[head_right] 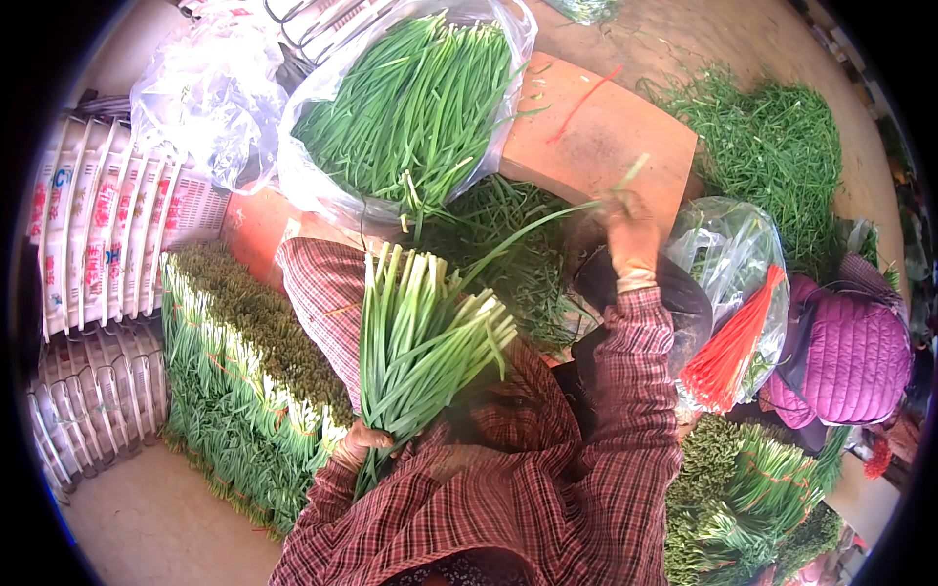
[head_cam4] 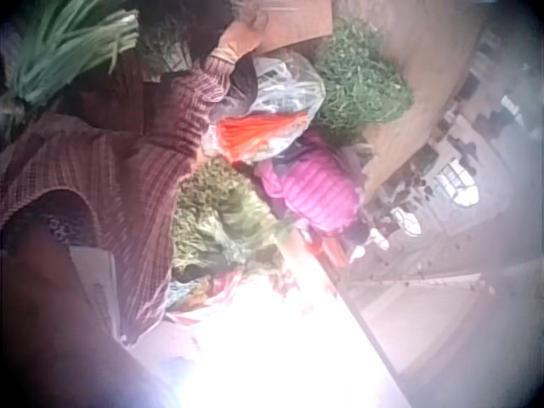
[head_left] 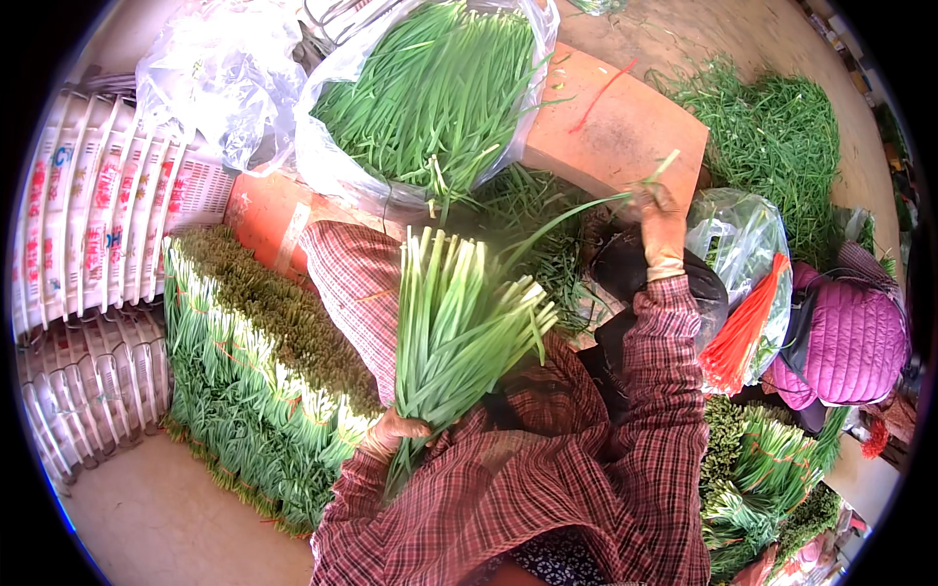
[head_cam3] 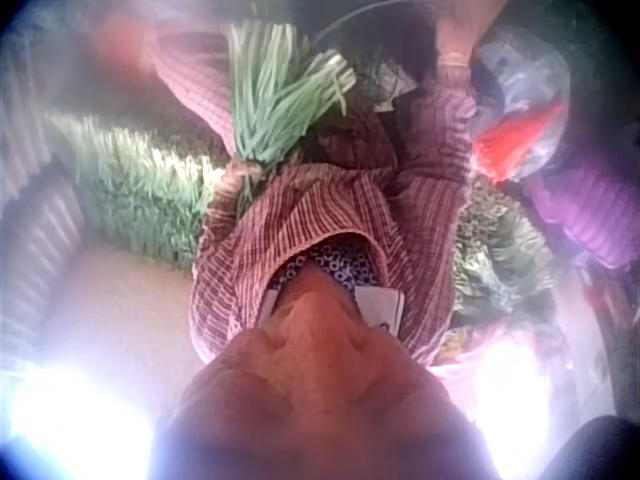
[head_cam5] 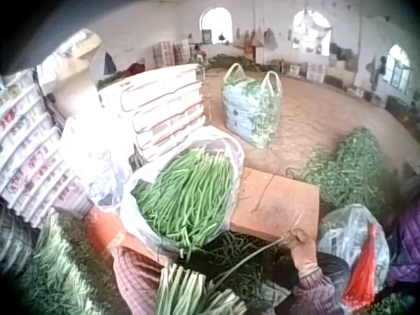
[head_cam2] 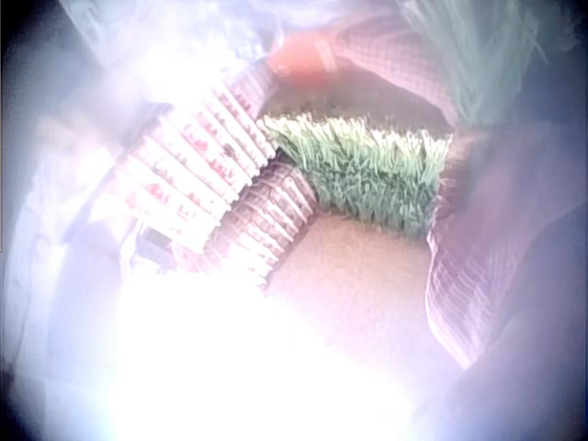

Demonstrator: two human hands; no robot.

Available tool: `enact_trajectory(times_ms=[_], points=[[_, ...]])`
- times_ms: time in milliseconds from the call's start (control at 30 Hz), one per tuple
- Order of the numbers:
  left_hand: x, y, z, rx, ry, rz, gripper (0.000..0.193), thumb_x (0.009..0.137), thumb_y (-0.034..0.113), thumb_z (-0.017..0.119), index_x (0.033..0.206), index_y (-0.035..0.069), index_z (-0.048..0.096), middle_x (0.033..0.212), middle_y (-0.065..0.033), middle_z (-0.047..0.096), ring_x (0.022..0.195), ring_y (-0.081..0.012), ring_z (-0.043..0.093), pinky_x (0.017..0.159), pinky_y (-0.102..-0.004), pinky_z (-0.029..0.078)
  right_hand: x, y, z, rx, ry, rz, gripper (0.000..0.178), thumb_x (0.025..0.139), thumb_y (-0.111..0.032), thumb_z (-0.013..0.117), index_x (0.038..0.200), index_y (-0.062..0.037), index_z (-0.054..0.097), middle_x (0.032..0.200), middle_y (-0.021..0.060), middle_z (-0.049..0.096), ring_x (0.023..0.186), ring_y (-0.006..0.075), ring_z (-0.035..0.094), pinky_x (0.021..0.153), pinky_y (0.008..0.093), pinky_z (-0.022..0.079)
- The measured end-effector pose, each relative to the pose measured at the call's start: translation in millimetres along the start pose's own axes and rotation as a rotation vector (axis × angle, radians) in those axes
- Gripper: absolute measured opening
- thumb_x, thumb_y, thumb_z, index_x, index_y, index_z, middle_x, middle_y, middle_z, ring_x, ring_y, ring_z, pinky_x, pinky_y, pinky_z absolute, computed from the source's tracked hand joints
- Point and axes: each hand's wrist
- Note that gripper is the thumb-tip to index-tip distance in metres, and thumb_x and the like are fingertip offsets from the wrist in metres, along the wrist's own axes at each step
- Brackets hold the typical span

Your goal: The person gathers a handful of chives by hand, aligns the stems, and ties the bundle with a red string. They then place the tied bundle onto a large stack and pick through more loose chives from a plastic bag to start a new bundle.

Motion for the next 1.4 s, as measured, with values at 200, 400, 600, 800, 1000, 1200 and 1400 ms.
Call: enact_trajectory(times_ms=[200,400,600,800,1000,1200,1400], points=[[-0.2,3.4,10.5,-0.146,0.108,-0.064,0.083,0.071,0.019,0.083,0.141,-0.006,0.046,0.114,-0.0304,0.067,0.067,-0.0240,0.066,0.053,-0.0297,0.054,-73.6,-54.8,-1.5,-0.494,-0.153,-0.385,0.039,0.095,-0.039,0.067,0.119,-0.0082,0.069,0.116,0.0176,0.070,0.111,0.0323,0.067,0.094,0.0409,0.052],[2.3,-1.8,0.8,-0.124,0.124,-0.078,0.078,0.072,0.010,0.081,0.140,-0.007,0.048,0.113,-0.0295,0.067,0.066,-0.0252,0.065,0.055,-0.0323,0.055,-142.0,-91.1,45.5,-0.472,-0.363,-0.664,0.045,0.088,-0.053,0.070,0.100,-0.0091,0.071,0.079,0.0060,0.071,0.063,0.0229,0.069,0.059,0.0346,0.055],[-12.2,-28.7,-18.5,-0.015,0.359,0.065,0.071,0.070,0.021,0.089,0.128,-0.007,0.059,0.107,-0.0190,0.071,0.068,-0.0218,0.067,0.067,-0.0348,0.056,-122.7,-68.7,74.9,-0.642,-0.124,-0.816,0.028,0.093,-0.037,0.067,0.082,-0.0114,0.062,0.071,0.0091,0.065,0.058,0.0278,0.064,0.050,0.0410,0.048],[-41.8,-60.8,-83.0,0.112,0.341,0.053,0.069,0.069,0.021,0.090,0.125,-0.007,0.061,0.100,-0.0156,0.072,0.070,-0.0209,0.067,0.065,-0.0342,0.055,-91.7,-78.3,32.8,-0.525,-0.304,-0.454,0.040,0.096,-0.044,0.061,0.084,-0.0056,0.064,0.077,0.0167,0.065,0.070,0.0359,0.065,0.064,0.0445,0.051],[2.7,3.1,18.7,-0.164,0.093,-0.031,0.072,0.079,0.016,0.081,0.138,-0.007,0.049,0.115,-0.0227,0.069,0.083,-0.0237,0.068,0.060,-0.0296,0.057,-135.5,-52.3,50.8,-0.237,-0.982,-0.143,0.064,0.089,-0.060,0.066,0.113,-0.0011,0.068,0.108,0.0142,0.071,0.097,0.0270,0.067,0.088,0.0371,0.051],[11.0,13.0,29.1,-0.153,0.073,0.011,0.078,0.076,0.017,0.082,0.141,-0.006,0.046,0.114,-0.0240,0.067,0.081,-0.0226,0.068,0.057,-0.0263,0.056,-136.0,-43.7,59.8,0.448,-1.033,0.215,0.034,0.090,-0.018,0.075,0.117,0.0007,0.067,0.112,0.0069,0.070,0.103,0.0137,0.061,0.093,0.0307,0.048],[-7.4,-71.4,-49.4,0.064,0.102,0.143,0.080,0.077,0.013,0.081,0.145,-0.006,0.043,0.116,-0.0213,0.067,0.078,-0.0199,0.066,0.057,-0.0239,0.051,-126.4,-47.0,68.1,0.487,-0.836,0.171,0.028,0.089,-0.019,0.070,0.107,0.0009,0.063,0.096,0.0081,0.069,0.089,0.0173,0.068,0.084,0.0293,0.051]])
Point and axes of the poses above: each hand's wrist, its own x-axis towards the middle knuckle, its own z-axis out of the palm, y = z × x
